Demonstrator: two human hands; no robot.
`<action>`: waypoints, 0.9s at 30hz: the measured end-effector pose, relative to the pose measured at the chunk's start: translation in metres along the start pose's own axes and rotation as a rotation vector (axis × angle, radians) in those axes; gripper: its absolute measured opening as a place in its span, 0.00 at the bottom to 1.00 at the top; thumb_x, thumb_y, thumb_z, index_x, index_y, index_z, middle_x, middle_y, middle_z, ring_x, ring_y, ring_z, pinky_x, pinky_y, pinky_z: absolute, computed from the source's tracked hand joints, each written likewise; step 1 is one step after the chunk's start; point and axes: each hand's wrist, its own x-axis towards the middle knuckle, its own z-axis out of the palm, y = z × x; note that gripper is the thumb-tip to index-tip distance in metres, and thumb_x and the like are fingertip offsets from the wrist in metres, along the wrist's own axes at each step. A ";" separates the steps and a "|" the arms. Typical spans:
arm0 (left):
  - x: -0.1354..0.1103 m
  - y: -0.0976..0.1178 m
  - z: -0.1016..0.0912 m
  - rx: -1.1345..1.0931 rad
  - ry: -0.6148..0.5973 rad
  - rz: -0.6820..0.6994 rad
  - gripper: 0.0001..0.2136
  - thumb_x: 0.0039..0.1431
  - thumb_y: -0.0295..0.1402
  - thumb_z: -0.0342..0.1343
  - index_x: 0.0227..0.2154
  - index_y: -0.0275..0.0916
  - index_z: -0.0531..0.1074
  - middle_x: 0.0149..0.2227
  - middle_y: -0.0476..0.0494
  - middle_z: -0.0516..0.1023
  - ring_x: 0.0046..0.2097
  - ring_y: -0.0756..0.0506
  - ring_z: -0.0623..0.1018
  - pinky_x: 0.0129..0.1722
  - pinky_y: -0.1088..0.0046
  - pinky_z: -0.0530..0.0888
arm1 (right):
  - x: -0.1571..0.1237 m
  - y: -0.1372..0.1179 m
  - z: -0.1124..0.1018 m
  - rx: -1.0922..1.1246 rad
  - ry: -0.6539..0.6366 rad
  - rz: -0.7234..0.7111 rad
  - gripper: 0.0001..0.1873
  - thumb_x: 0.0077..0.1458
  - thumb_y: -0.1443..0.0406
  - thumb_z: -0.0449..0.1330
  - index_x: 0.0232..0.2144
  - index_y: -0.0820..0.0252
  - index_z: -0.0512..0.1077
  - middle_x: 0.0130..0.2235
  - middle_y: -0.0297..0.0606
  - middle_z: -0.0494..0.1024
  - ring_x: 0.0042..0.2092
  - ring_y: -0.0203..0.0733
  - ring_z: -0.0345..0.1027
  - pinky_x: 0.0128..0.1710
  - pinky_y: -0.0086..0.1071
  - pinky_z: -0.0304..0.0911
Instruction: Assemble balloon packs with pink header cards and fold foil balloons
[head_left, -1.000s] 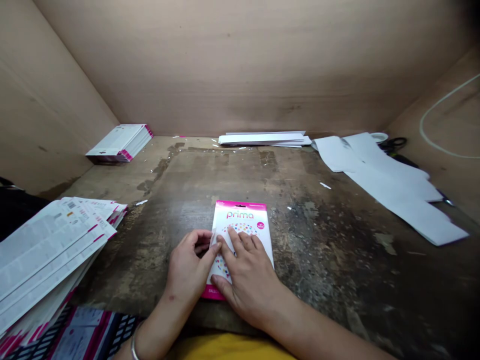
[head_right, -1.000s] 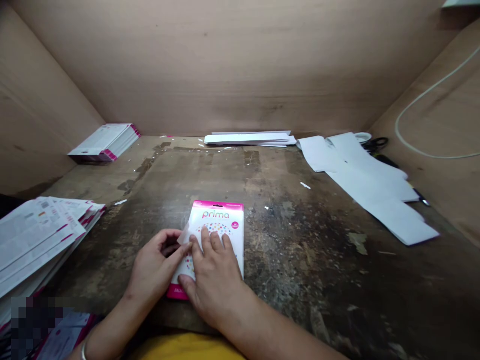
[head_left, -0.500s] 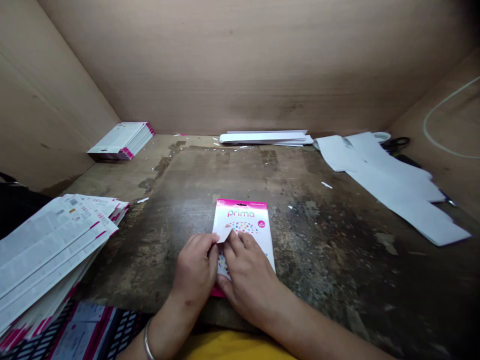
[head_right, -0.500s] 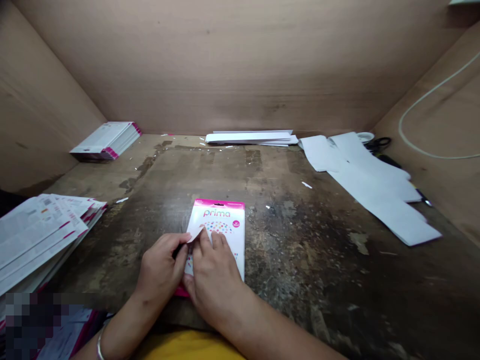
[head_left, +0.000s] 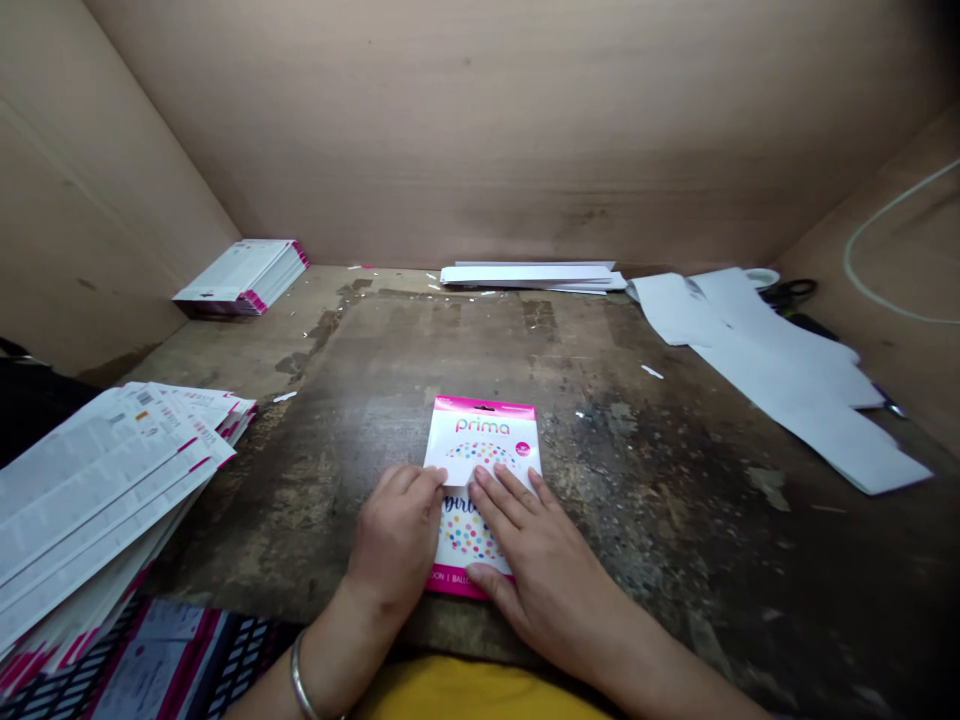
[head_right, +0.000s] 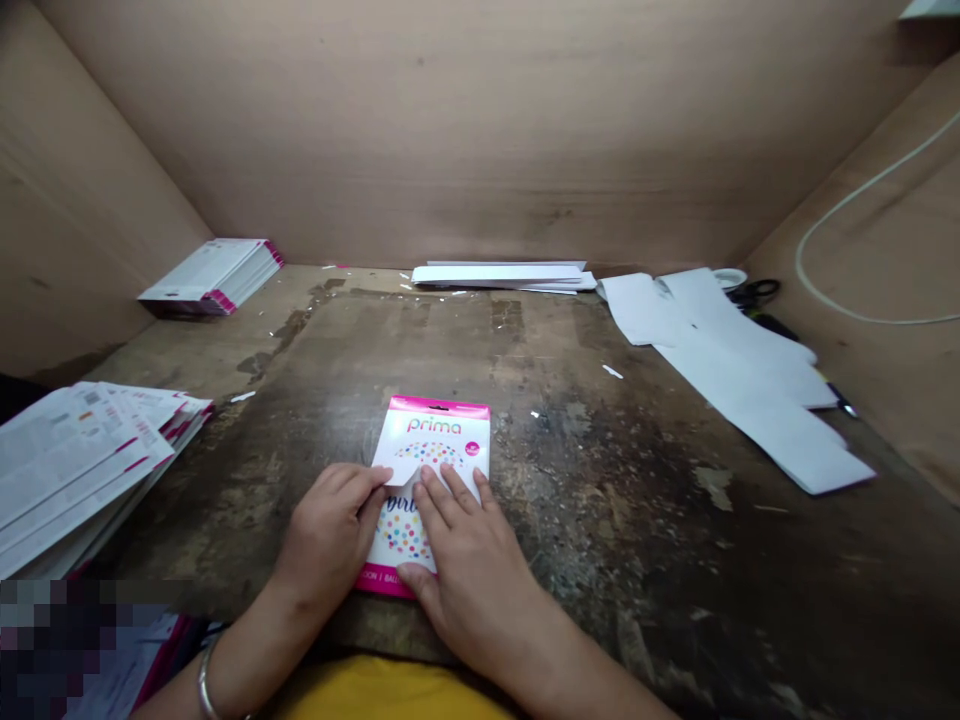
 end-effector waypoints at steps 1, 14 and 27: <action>0.000 0.001 -0.001 0.010 -0.006 0.006 0.08 0.60 0.26 0.49 0.36 0.36 0.73 0.32 0.43 0.75 0.37 0.44 0.72 0.38 0.66 0.72 | 0.003 -0.002 0.000 0.009 0.005 -0.005 0.32 0.58 0.58 0.54 0.61 0.63 0.53 0.64 0.40 0.50 0.65 0.48 0.39 0.63 0.52 0.38; 0.000 0.004 -0.002 0.054 -0.072 0.071 0.07 0.61 0.27 0.48 0.34 0.37 0.72 0.33 0.42 0.73 0.38 0.43 0.72 0.40 0.66 0.71 | 0.008 -0.001 -0.003 0.061 -0.007 -0.021 0.33 0.55 0.61 0.57 0.61 0.65 0.55 0.65 0.47 0.47 0.65 0.49 0.38 0.63 0.49 0.43; 0.004 0.009 -0.007 0.188 -0.198 0.126 0.06 0.61 0.29 0.50 0.32 0.38 0.72 0.33 0.43 0.75 0.36 0.43 0.73 0.37 0.65 0.72 | 0.002 0.005 0.009 0.131 0.098 -0.076 0.38 0.54 0.64 0.57 0.63 0.65 0.47 0.64 0.44 0.50 0.65 0.45 0.37 0.63 0.48 0.41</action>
